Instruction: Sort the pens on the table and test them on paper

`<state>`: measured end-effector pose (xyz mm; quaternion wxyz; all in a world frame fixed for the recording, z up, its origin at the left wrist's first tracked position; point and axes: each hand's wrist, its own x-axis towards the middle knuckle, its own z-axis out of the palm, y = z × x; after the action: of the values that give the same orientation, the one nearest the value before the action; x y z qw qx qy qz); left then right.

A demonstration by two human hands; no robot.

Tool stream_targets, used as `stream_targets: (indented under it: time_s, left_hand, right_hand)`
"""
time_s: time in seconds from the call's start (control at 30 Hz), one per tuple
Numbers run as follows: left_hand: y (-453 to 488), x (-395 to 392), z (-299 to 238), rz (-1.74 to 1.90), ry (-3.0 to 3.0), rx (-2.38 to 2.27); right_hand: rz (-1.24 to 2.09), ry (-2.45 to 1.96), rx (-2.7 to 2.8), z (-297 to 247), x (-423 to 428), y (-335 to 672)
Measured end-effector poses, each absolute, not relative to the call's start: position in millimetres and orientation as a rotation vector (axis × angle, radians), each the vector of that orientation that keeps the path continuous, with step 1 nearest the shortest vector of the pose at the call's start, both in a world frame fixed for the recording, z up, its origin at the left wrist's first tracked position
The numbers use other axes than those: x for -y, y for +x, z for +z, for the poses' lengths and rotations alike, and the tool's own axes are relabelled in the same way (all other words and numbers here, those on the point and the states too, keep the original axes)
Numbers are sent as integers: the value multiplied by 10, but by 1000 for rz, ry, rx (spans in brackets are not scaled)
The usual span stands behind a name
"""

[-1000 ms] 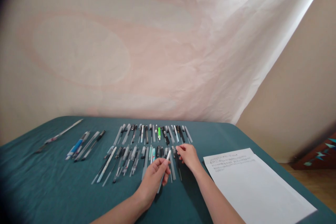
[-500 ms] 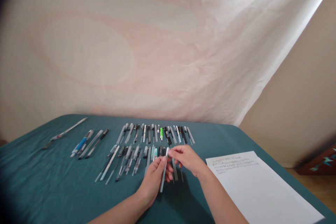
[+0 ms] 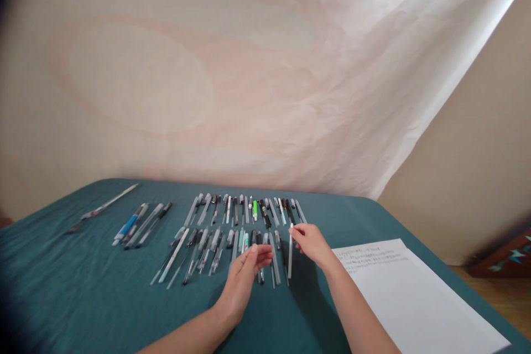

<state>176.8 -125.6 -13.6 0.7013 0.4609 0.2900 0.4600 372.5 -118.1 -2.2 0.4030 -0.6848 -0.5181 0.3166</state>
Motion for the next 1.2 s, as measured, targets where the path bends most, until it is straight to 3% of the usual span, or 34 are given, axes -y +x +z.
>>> stream_targets:
  time_s: [0.23, 0.67, 0.97, 1.2]
  left_hand:
    - [1774, 1246, -181, 1049, 1101, -629]
    - [1703, 1205, -39, 1095, 1268, -734]
    - [968, 246, 423, 825, 1869, -1252]
    - [84, -172, 345, 668, 2023, -2079]
  right_hand:
    - [718, -1829, 1395, -329, 1071, 3699]
    - [687, -1893, 1473, -374, 1094, 3737]
    - [690, -1912, 1468, -347, 1105, 3768]
    - [671, -1926, 1470, -313, 1111, 3704]
